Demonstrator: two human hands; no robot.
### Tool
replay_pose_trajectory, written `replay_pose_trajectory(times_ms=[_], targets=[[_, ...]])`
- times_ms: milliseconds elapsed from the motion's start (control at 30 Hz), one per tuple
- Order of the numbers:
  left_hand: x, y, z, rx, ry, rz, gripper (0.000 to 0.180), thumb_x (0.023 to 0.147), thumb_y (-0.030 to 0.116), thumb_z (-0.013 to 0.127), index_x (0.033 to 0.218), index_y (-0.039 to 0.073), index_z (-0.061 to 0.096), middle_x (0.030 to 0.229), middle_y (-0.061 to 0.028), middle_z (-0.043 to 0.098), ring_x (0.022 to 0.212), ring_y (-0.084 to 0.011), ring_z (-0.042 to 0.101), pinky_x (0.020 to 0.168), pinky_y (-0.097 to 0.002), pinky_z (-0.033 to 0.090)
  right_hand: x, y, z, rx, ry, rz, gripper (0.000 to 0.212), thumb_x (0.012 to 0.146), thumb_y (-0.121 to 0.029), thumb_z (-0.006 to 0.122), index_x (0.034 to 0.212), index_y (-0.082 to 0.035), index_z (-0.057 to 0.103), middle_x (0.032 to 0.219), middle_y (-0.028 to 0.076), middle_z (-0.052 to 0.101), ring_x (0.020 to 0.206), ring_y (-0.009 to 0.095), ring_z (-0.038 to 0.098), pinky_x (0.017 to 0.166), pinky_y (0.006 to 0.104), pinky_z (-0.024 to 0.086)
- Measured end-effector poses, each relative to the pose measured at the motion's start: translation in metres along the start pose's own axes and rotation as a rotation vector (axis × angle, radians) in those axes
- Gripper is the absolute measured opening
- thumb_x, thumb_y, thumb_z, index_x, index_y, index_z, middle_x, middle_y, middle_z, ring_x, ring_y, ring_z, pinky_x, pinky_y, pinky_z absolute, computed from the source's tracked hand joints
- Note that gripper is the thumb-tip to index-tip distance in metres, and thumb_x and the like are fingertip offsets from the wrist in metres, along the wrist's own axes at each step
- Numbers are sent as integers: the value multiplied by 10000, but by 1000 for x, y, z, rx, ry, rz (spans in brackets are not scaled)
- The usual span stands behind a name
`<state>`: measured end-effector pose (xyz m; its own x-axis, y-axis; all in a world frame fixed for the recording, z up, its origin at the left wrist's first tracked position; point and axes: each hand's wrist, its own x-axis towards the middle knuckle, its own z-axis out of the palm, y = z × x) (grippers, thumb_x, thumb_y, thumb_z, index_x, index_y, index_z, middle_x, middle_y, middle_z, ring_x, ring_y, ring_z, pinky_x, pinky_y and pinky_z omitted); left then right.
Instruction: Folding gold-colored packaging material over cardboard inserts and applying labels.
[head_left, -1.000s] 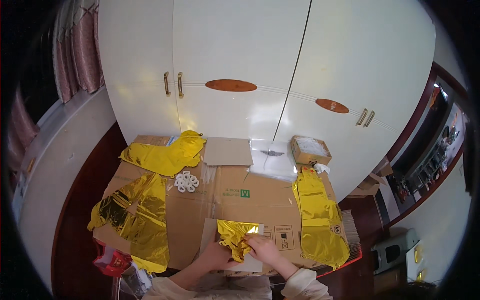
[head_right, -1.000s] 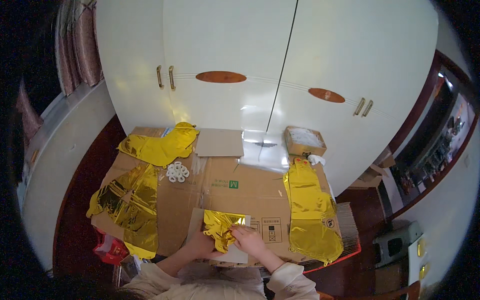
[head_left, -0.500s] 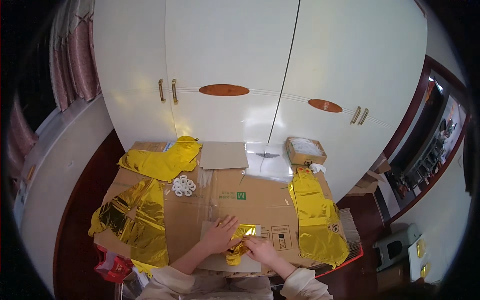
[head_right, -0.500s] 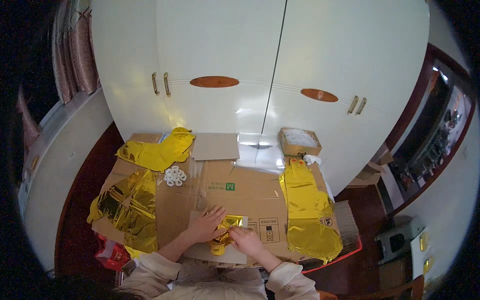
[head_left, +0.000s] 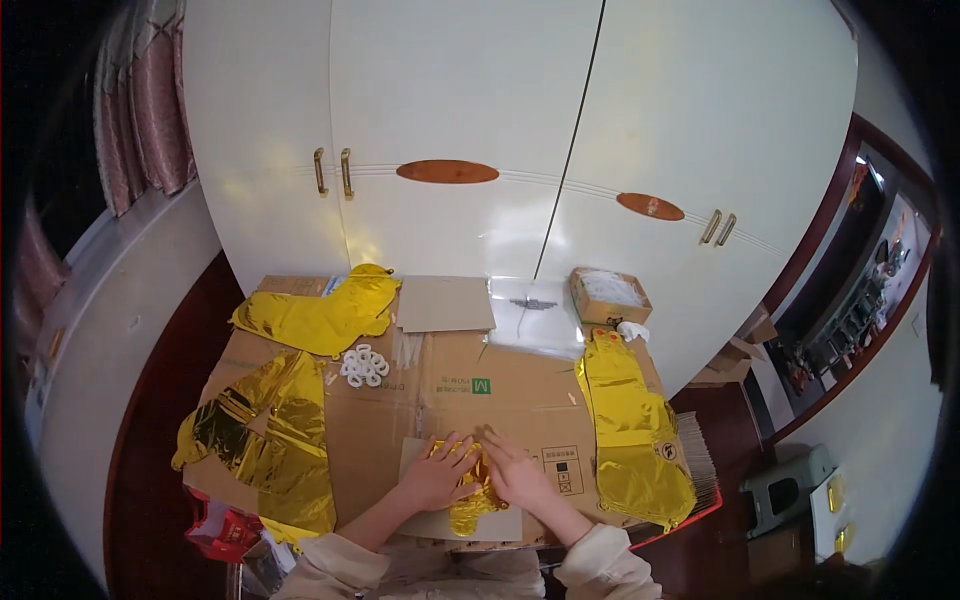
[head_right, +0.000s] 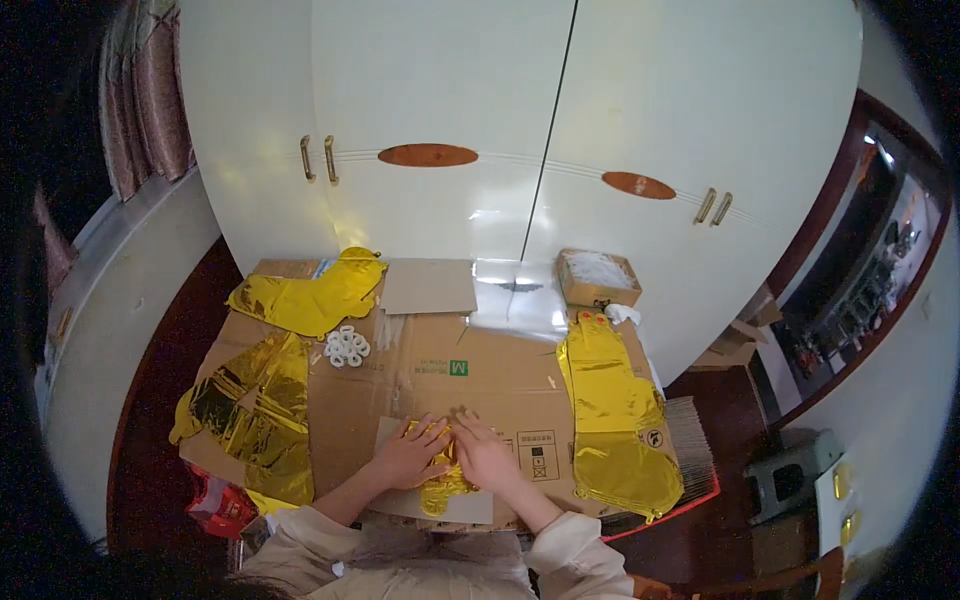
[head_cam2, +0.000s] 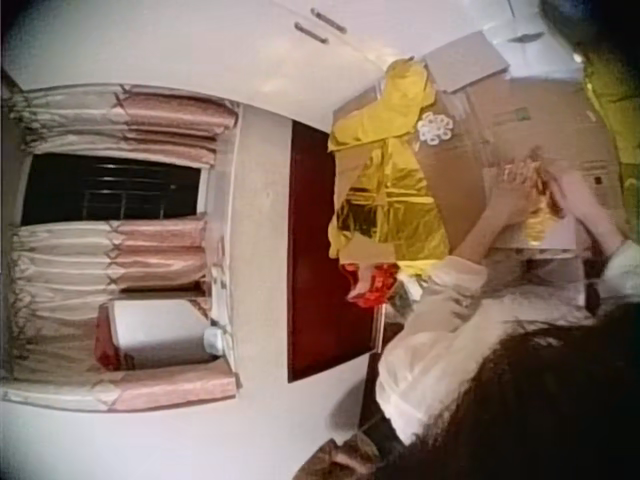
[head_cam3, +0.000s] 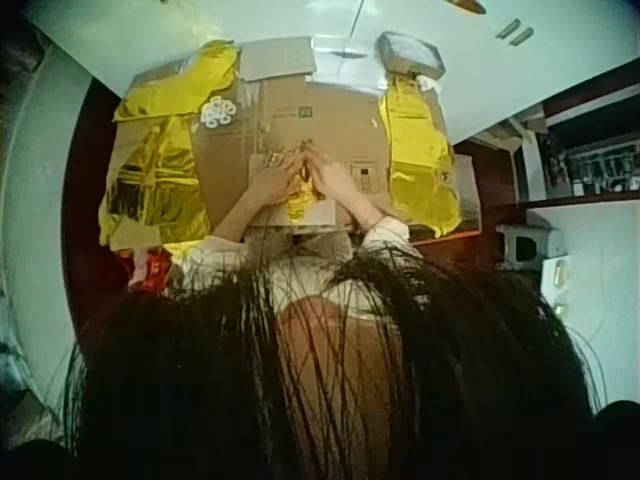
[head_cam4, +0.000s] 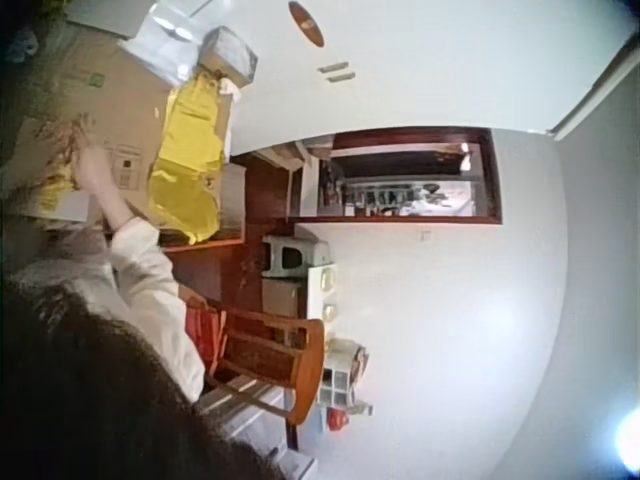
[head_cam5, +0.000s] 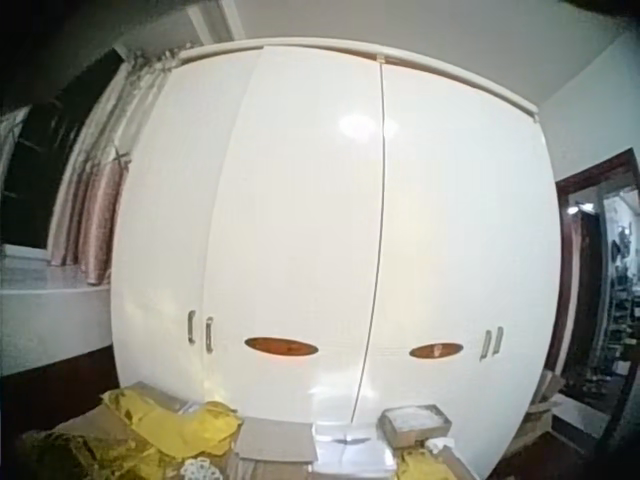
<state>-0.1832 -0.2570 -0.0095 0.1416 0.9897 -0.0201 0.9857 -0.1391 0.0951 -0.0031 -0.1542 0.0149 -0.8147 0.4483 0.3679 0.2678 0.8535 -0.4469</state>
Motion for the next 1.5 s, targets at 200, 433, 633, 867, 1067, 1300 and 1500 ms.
replay_pose_trajectory(times_ms=[200,433,633,867,1067,1300,1500], targets=[[2,1,3,-19,6,-8,745,964,632,350,1510,127,316,1579,-102,287,1473,-291,231,1183,-544,140,-10,13,34,-318,-77,-21,499,934,-214,530,1323,96,481,1389,272,489,1336,394,437,1138,489,302],[-3,-1,5,-68,69,-31,893,919,688,391,1507,26,276,1574,-149,279,1477,-284,218,1184,-538,132,-17,12,33,-338,-62,12,533,948,-254,512,1351,92,466,1403,274,479,1344,377,436,1155,489,276],[-12,-1,-6,-2,-50,-147,1013,873,735,421,1521,-13,203,1597,-171,205,1493,-266,173,1186,-538,117,-23,15,31,-372,-45,93,620,926,-344,523,1355,101,471,1411,273,476,1356,380,423,1162,484,260],[-30,-22,-16,16,-124,-233,1043,865,766,375,1519,-26,201,1599,-174,204,1493,-255,175,1173,-595,87,-21,11,28,-403,-36,80,621,931,-357,517,1364,86,470,1412,273,474,1356,380,423,1165,475,257],[0,-24,-31,275,57,-81,652,984,483,441,1500,97,338,1572,-76,313,1467,-244,254,1169,-574,168,-21,11,26,-396,-28,84,605,933,-360,514,1371,55,480,1416,272,470,1363,385,409,1171,477,239],[38,-34,-9,12,15,331,540,994,353,462,1486,153,364,1548,-51,349,1458,-276,264,1182,-503,204,-24,13,25,-395,-33,64,603,914,-355,553,1364,41,490,1422,267,462,1373,392,387,1172,499,224],[28,-29,-8,11,34,304,556,1000,397,443,1500,174,347,1562,-17,333,1464,-265,246,1182,-511,192,-52,-25,-24,-137,-259,-128,714,837,-466,668,1372,-26,496,1447,185,448,1381,351,378,1160,529,233]])
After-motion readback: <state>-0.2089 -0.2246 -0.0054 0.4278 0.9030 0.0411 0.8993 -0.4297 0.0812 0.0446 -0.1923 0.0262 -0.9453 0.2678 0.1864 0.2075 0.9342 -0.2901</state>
